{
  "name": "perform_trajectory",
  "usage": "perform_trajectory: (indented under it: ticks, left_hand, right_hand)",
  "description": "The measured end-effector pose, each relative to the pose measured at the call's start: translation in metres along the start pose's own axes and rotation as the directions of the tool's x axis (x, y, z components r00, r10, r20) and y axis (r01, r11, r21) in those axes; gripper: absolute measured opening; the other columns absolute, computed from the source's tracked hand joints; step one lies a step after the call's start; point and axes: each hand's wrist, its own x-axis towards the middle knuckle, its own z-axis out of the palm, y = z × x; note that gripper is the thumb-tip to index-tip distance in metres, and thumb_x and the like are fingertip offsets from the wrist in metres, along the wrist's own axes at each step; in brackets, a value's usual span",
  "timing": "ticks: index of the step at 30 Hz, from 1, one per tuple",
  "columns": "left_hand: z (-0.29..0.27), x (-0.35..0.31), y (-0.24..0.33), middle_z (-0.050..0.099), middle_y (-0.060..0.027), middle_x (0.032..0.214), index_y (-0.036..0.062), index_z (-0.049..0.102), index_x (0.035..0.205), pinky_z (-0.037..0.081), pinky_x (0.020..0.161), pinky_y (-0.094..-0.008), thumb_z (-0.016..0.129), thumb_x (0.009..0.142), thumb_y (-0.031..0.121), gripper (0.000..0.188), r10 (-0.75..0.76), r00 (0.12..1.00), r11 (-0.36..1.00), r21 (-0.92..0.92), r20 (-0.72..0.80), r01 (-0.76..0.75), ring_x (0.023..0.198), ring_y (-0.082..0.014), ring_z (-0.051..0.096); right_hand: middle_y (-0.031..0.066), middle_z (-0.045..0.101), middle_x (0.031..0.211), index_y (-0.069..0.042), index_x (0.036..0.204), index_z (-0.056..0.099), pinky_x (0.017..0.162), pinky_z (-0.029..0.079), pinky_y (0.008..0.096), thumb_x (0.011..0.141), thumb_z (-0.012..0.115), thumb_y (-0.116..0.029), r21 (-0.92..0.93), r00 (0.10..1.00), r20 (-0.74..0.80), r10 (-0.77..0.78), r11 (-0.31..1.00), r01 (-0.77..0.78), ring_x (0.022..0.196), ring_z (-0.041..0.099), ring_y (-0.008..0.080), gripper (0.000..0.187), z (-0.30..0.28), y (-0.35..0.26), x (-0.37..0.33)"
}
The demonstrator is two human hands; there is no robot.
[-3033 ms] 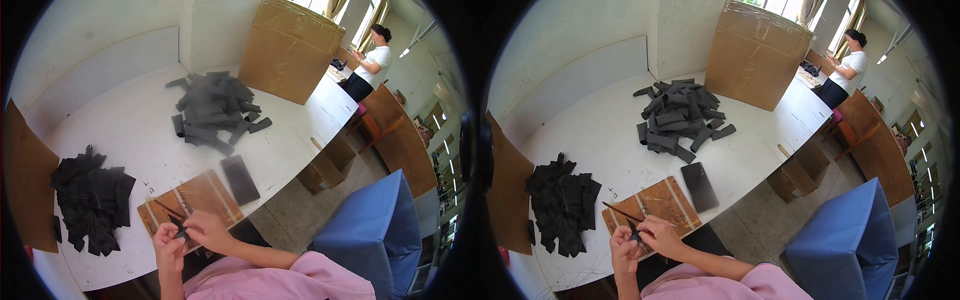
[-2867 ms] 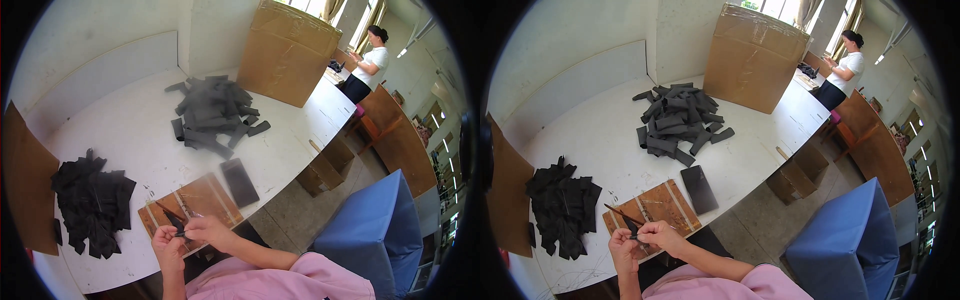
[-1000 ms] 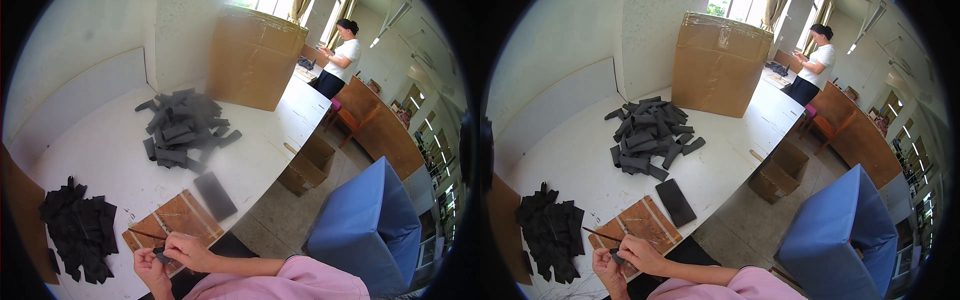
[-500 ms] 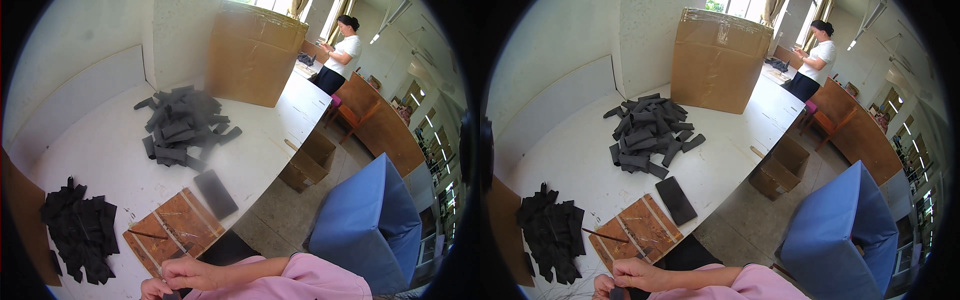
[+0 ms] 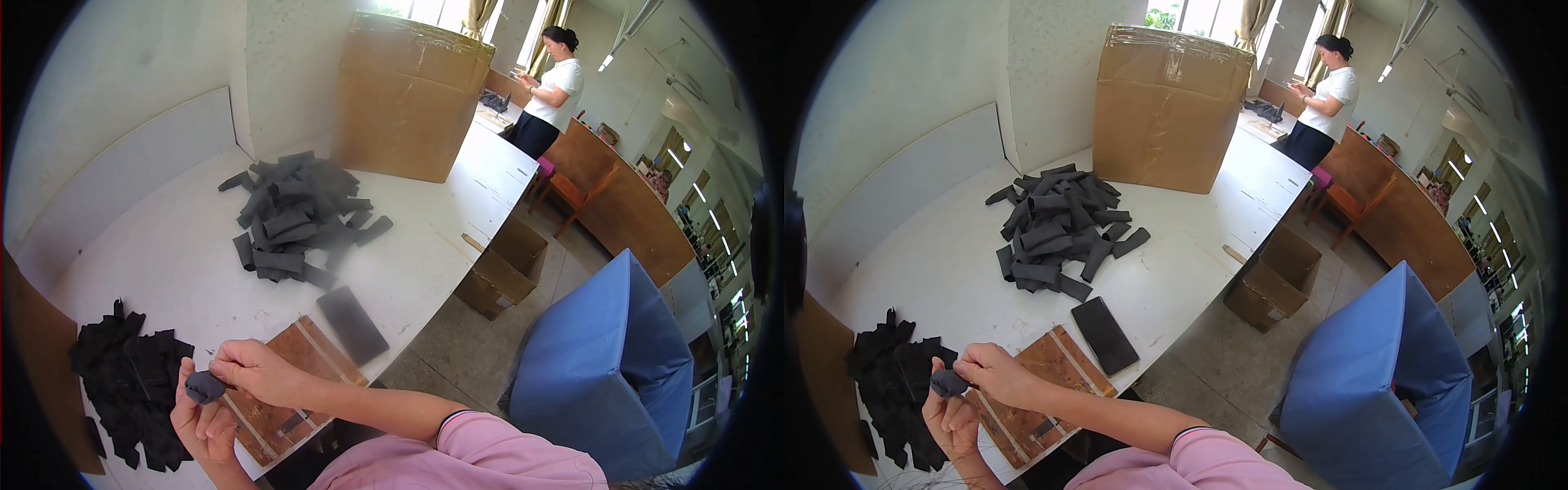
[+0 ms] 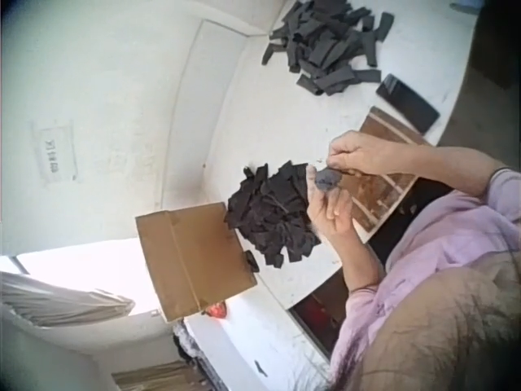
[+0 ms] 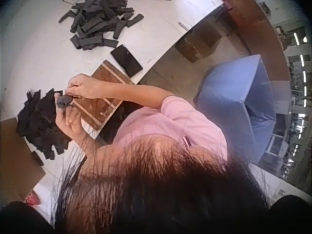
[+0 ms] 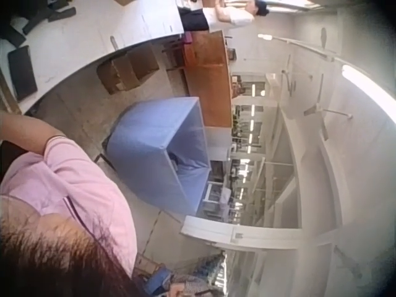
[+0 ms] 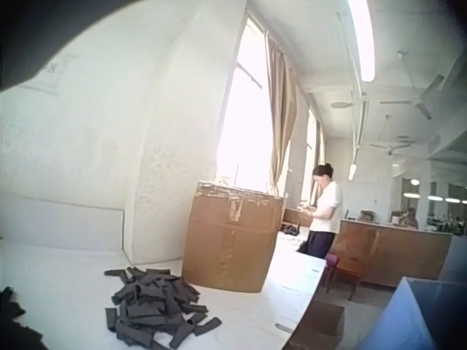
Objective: Processing small black rubber or plastic components by folding or manipulating them at a workbench.
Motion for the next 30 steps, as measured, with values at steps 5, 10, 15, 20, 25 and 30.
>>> perform_trajectory:
  ticks: [5, 10, 15, 20, 25, 30]
  left_hand:
    - [-0.027, 0.003, -0.013, 0.056, -0.0174, 0.092, 0.0004, 0.042, 0.118, 0.033, 0.037, -0.0229, 0.035, 0.084, 0.002, 0.035, -0.086, 0.977, 0.992, -0.108, -0.195, 0.066, 0.036, -0.0080, 0.035]
    - [-0.009, 0.001, -0.021, 0.056, -0.0181, 0.083, -0.0027, 0.038, 0.115, 0.033, 0.034, -0.0210, 0.043, 0.082, 0.000, 0.033, 0.041, 0.996, 0.995, 0.094, -0.075, -0.034, 0.034, -0.0068, 0.035]
    - [0.025, -0.006, -0.041, 0.055, -0.0116, 0.065, -0.0046, 0.039, 0.107, 0.030, 0.027, -0.0166, 0.056, 0.079, 0.003, 0.034, 0.220, 0.971, 0.792, 0.565, 0.089, -0.231, 0.029, -0.0048, 0.032]
    - [-0.013, -0.003, -0.036, 0.055, -0.0115, 0.066, -0.0031, 0.042, 0.105, 0.030, 0.028, -0.0184, 0.055, 0.079, 0.002, 0.029, 0.184, 0.980, 0.848, 0.516, -0.071, -0.122, 0.029, -0.0051, 0.032]
    - [-0.017, 0.000, -0.018, 0.054, -0.0156, 0.075, -0.0020, 0.041, 0.112, 0.034, 0.031, -0.0208, 0.044, 0.083, 0.003, 0.029, 0.080, 0.988, 0.983, 0.177, -0.129, -0.057, 0.032, -0.0067, 0.034]
    - [-0.009, 0.003, -0.023, 0.054, -0.0189, 0.081, 0.0001, 0.037, 0.124, 0.037, 0.038, -0.0216, 0.033, 0.086, 0.006, 0.038, 0.004, 0.999, 0.881, -0.472, -0.040, -0.022, 0.037, -0.0080, 0.037]
  right_hand:
    - [-0.0027, 0.044, 0.059, -0.006, 0.074, 0.049, 0.044, 0.031, 0.0189, 0.088, 0.046, -0.021, 0.235, 0.985, 0.058, 0.162, 0.957, -0.171, 0.050, 0.038, 0.0040, 0.021, -0.018, 0.041, -0.010]
    - [-0.0031, 0.043, 0.058, -0.007, 0.071, 0.048, 0.043, 0.031, 0.0176, 0.088, 0.047, -0.024, 0.164, 0.983, 0.088, 0.161, 0.971, -0.173, 0.049, 0.039, 0.0036, 0.024, -0.017, 0.036, -0.002]
    - [-0.0034, 0.044, 0.061, -0.005, 0.074, 0.048, 0.046, 0.032, 0.0178, 0.088, 0.048, -0.022, 0.120, 0.976, 0.212, 0.044, 0.990, -0.070, 0.053, 0.039, 0.0035, 0.022, -0.019, 0.016, -0.001]
    - [-0.0034, 0.045, 0.062, -0.005, 0.073, 0.048, 0.047, 0.033, 0.0177, 0.088, 0.048, -0.021, 0.133, 0.987, 0.159, 0.031, 0.990, -0.053, 0.055, 0.040, 0.0030, 0.022, -0.022, 0.057, -0.007]
    - [-0.0029, 0.044, 0.058, -0.003, 0.069, 0.049, 0.045, 0.032, 0.0199, 0.085, 0.051, -0.019, -0.010, 0.997, 0.077, 0.013, 1.000, -0.012, 0.052, 0.039, 0.0043, 0.022, -0.014, 0.040, 0.004]
    - [-0.0035, 0.045, 0.061, -0.004, 0.072, 0.050, 0.046, 0.034, 0.0191, 0.085, 0.051, -0.024, -0.142, 0.992, 0.112, -0.059, 0.987, 0.074, 0.053, 0.040, 0.0036, 0.024, -0.011, 0.027, 0.011]
